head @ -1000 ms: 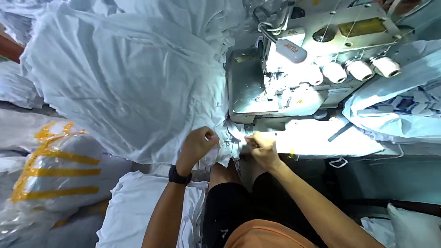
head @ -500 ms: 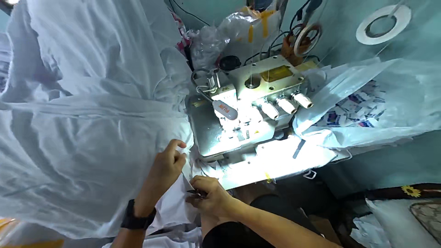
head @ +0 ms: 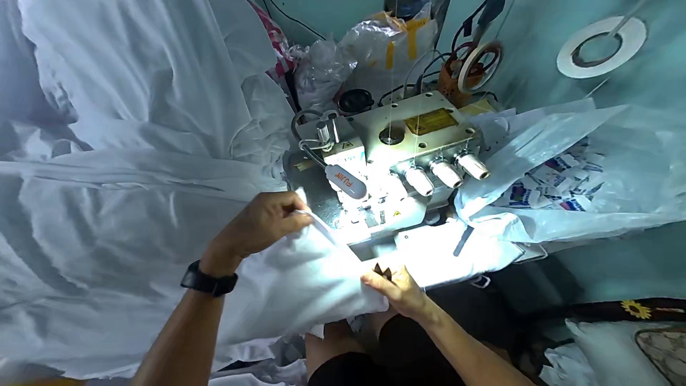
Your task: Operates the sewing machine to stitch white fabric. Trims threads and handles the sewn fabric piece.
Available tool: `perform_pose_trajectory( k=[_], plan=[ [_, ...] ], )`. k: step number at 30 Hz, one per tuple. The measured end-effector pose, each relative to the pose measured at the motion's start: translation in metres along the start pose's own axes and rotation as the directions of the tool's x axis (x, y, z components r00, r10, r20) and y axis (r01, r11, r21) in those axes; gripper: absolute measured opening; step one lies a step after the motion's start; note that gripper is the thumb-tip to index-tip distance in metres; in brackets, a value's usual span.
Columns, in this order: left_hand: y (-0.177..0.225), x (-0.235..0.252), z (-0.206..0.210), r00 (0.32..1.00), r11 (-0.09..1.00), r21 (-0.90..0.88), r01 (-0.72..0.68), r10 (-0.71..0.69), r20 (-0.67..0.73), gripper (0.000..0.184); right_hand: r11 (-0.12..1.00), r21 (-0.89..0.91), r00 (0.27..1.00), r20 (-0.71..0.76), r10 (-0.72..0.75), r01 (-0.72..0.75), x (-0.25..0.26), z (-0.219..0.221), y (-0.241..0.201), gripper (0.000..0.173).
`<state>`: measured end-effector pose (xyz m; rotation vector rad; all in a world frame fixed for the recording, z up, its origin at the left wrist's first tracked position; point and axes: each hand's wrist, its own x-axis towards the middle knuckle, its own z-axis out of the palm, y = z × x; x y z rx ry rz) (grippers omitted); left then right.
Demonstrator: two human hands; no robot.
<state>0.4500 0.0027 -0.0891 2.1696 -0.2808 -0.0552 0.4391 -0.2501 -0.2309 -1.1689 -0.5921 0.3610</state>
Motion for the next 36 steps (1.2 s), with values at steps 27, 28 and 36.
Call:
perform_pose_trajectory(
  k=[27,28,36],
  plan=[
    [0.013,0.009,0.039,0.99,0.952,0.288,-0.105,0.127,-0.059,0.007,0.957,-0.286,0.983,-0.154,-0.095,0.047,-0.015,-0.005,-0.01,0.018],
    [0.005,0.007,0.044,0.992,0.959,0.274,-0.069,0.096,-0.088,0.006,0.972,-0.234,0.979,-0.202,-0.034,-0.015,-0.015,-0.004,-0.007,0.016],
    [-0.002,0.005,0.053,0.977,0.968,0.22,0.123,-0.079,-0.198,0.017,0.982,-0.179,0.974,-0.226,0.02,-0.062,-0.014,-0.004,-0.001,0.013]
  ],
)
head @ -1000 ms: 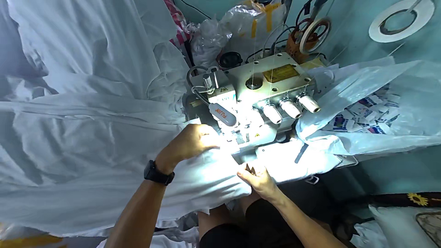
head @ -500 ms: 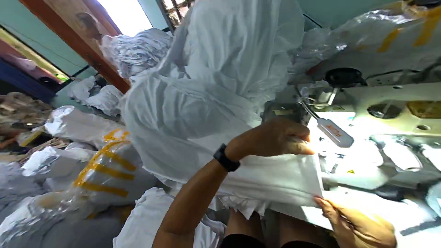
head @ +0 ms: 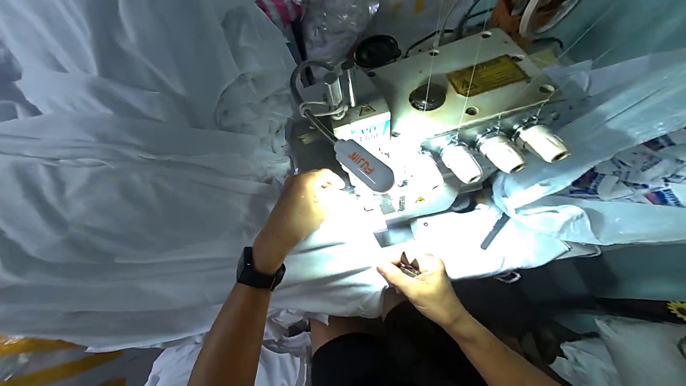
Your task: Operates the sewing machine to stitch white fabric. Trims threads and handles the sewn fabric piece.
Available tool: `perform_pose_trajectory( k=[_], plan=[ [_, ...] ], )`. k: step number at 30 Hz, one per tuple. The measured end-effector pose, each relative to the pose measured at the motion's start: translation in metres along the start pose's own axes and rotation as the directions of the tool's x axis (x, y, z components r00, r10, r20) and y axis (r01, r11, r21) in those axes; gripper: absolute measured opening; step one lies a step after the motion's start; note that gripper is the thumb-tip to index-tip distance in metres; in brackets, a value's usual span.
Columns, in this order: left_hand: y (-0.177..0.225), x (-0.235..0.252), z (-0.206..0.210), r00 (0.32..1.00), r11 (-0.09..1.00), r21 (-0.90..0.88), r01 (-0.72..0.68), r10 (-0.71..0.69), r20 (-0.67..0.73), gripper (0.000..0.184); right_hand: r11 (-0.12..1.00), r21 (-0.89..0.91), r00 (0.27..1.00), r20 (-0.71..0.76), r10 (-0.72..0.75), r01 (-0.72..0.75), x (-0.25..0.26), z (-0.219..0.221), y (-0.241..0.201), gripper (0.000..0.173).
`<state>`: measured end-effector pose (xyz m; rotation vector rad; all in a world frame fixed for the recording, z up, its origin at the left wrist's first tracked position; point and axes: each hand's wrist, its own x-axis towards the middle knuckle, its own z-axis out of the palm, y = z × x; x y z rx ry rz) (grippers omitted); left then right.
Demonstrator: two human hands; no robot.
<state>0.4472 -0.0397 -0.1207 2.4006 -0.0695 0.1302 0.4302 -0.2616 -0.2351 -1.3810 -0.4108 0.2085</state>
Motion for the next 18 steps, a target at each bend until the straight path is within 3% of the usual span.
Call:
perform_pose_trajectory(
  k=[4,10,14,18],
  plan=[
    [-0.003,0.004,0.005,0.999,0.999,-0.011,0.036,-0.037,-0.027,0.031,0.999,-0.027,0.999,0.013,-0.038,0.038,-0.002,-0.003,0.002,0.01],
    [-0.008,0.014,0.017,0.997,0.999,0.01,0.05,-0.05,-0.056,0.021,0.978,-0.099,0.983,0.016,-0.182,0.183,-0.008,-0.006,0.001,0.014],
    [-0.006,0.018,0.029,0.981,0.999,-0.035,0.042,-0.047,-0.187,0.034,0.985,-0.072,0.98,-0.104,-0.166,0.159,0.002,0.003,-0.004,0.014],
    [-0.005,0.021,0.036,0.964,0.999,-0.037,0.017,-0.026,-0.266,0.034,0.982,-0.084,0.981,-0.08,-0.176,0.169,0.004,0.005,-0.009,0.015]
  ],
)
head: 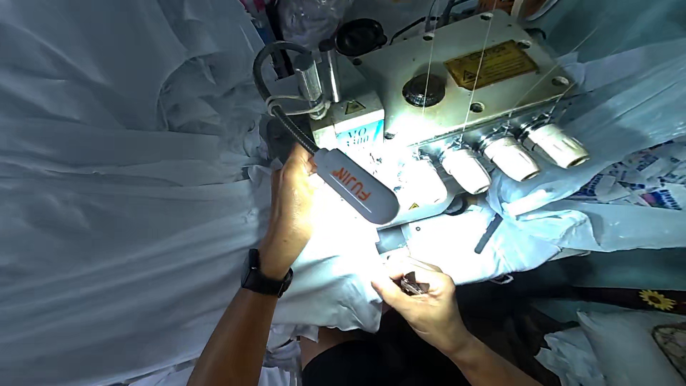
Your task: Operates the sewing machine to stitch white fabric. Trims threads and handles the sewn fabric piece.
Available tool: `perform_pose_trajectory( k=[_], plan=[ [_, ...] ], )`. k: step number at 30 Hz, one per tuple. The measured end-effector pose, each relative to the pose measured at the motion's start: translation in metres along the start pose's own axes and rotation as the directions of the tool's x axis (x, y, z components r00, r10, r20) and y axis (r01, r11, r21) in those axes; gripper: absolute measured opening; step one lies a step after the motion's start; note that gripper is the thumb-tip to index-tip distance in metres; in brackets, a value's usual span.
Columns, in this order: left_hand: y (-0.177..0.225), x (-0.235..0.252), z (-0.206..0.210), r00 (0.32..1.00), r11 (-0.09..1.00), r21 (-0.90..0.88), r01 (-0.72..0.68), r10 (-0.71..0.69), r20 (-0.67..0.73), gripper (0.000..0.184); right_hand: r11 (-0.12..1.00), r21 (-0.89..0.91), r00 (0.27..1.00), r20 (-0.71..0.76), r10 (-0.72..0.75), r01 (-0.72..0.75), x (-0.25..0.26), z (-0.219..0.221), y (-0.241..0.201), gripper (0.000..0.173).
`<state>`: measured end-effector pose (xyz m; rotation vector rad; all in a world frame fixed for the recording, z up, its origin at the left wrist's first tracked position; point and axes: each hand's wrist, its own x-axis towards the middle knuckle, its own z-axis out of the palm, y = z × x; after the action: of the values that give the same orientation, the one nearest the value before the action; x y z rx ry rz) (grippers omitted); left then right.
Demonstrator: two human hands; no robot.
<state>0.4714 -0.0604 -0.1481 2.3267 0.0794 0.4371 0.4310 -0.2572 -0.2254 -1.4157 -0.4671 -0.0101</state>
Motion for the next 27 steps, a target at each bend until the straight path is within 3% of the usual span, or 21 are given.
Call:
perform_pose_trajectory(
  k=[10,16,19,22,23,25,27],
  plan=[
    [-0.001,-0.006,0.014,0.994,0.999,0.017,0.04,-0.038,-0.1,0.026,1.0,0.008,1.0,-0.023,0.008,-0.007,0.001,0.001,0.0,0.014],
    [0.001,-0.012,0.009,0.992,0.991,0.123,-0.061,0.073,-0.099,0.021,1.0,-0.017,0.999,-0.05,-0.01,0.01,0.0,0.0,-0.004,0.014],
    [-0.001,-0.043,-0.015,0.977,0.971,0.183,-0.151,0.175,-0.122,0.033,0.997,-0.063,0.999,-0.009,-0.034,0.034,0.0,-0.002,0.0,0.012],
    [-0.022,-0.099,-0.049,0.994,0.899,0.428,-0.09,0.107,-0.014,0.047,0.995,-0.085,0.999,0.03,-0.043,0.046,0.001,-0.005,0.009,0.013],
    [-0.032,-0.113,-0.056,0.997,0.879,0.472,-0.061,0.075,-0.012,0.042,0.995,-0.085,0.998,0.034,-0.048,0.051,0.001,-0.006,0.012,0.013],
    [-0.046,-0.13,-0.062,0.987,0.891,0.454,-0.012,0.084,-0.14,0.028,0.996,-0.076,0.998,0.044,-0.051,0.054,0.002,-0.006,0.013,0.014],
    [-0.041,-0.134,-0.065,0.971,0.924,0.38,-0.039,0.125,-0.204,0.029,0.997,-0.068,0.998,0.039,-0.042,0.045,0.003,-0.003,0.013,0.015]
  ],
)
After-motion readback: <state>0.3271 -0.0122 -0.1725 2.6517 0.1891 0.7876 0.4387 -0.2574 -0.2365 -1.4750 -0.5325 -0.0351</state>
